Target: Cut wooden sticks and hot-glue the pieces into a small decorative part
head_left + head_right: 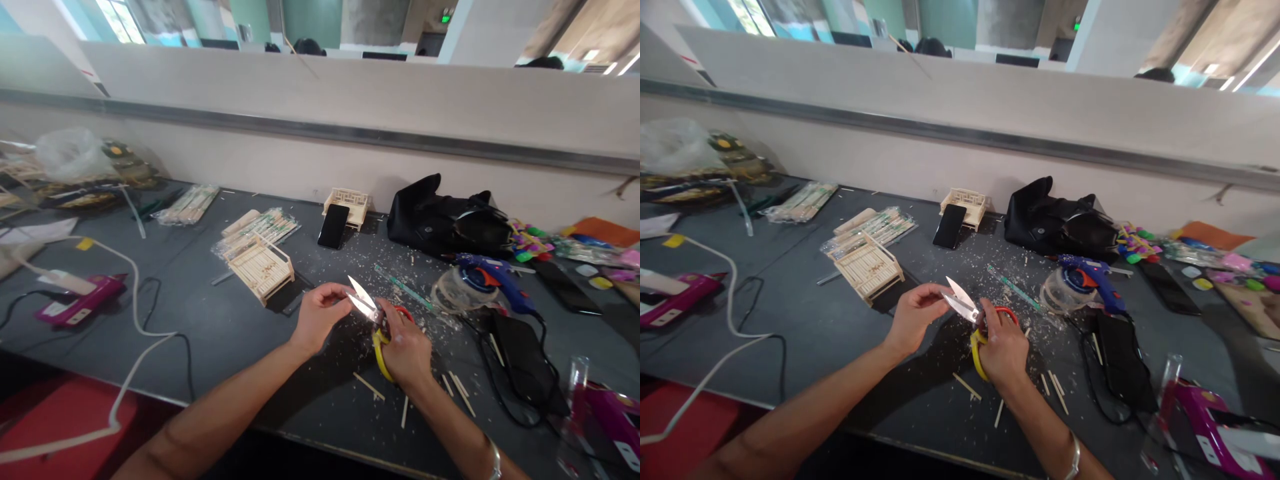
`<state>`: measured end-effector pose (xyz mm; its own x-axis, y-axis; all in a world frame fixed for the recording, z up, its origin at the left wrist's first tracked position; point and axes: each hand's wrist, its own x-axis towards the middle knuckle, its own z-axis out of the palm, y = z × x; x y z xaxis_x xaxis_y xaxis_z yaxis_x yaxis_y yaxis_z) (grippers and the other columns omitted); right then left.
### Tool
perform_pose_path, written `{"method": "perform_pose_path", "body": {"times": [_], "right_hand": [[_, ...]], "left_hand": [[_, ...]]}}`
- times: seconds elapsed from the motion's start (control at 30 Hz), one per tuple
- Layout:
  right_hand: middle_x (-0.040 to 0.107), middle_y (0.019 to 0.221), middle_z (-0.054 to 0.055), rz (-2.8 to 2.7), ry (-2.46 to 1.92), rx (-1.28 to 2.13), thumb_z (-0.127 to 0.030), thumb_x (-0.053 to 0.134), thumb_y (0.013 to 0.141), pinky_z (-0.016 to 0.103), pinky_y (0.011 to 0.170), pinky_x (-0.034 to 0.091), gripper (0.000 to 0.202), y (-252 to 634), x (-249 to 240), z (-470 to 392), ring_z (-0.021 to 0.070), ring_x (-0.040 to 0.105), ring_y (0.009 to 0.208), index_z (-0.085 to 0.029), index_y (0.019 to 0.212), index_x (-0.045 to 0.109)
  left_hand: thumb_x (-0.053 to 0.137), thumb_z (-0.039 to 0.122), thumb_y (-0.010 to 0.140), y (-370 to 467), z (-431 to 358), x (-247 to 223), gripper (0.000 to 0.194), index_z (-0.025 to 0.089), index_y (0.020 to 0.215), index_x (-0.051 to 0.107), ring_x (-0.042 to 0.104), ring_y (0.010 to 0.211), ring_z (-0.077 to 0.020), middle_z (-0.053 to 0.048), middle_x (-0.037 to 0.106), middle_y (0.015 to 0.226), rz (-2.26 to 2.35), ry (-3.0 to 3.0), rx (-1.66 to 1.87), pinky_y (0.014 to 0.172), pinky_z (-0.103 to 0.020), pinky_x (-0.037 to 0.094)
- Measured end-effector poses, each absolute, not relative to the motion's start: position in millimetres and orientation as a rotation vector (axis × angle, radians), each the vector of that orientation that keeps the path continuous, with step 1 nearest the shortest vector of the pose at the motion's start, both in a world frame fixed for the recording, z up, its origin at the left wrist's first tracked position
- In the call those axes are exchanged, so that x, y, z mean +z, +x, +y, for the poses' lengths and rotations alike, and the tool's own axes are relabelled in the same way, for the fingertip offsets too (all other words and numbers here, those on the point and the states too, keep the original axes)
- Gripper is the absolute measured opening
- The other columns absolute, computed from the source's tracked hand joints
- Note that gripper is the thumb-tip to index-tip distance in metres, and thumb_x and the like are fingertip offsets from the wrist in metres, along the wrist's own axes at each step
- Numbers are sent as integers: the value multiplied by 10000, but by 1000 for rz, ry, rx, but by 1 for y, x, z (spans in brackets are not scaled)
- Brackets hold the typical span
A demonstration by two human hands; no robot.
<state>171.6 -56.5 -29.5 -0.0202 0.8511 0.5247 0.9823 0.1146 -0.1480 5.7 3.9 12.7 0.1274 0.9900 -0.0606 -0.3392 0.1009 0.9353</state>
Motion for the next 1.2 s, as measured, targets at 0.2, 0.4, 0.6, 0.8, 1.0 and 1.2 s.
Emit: {"method": "perform_pose_path", "body": {"times": [0.2,0.4,0.6,0.8,1.0,1.2], "right_hand": [[730,754,48,-1904,-1755,-403,-158,544,765,265,622,473,441,171,-29,-56,194,650,648,-194,1182,684],[729,761,50,-1913,-1772,-438,-158,536,768,269,625,473,443,170,-28,-56,195,651,653,-197,1183,686],[726,755,53,-1932,-1733,-431,-159,546,784,263,603,466,457,172,-32,-57,194,642,634,-193,1219,682],[720,705,40,-1930,-1753,-396,-146,544,768,235,561,446,441,171,-36,-59,177,637,588,-205,1173,706],[719,687,42,-1932,-1736,-396,-138,539,741,239,544,442,460,171,-37,-59,178,629,563,-185,1166,709],[756,805,54,-1965,-1771,-281,-140,552,742,245,583,491,496,171,-36,-58,184,665,631,-203,1216,685]], "left_hand": [[716,164,527,5,4,13,123,172,648,739,624,638,-133,-5,722,676,930,969,1214,665,-247,500],[730,151,508,6,4,16,125,169,631,742,613,595,-117,5,708,629,902,929,1202,618,-225,494],[728,151,483,6,4,18,141,159,623,726,589,554,-114,7,684,595,884,898,1163,583,-234,485],[728,149,499,5,3,16,143,161,640,708,594,567,-114,9,679,612,867,896,1132,612,-241,500],[748,171,515,5,3,16,131,165,634,694,613,614,-127,-6,702,664,881,911,1156,657,-257,513],[710,181,516,5,4,15,98,166,608,682,610,641,-124,-2,701,691,929,956,1173,655,-242,498]]}}
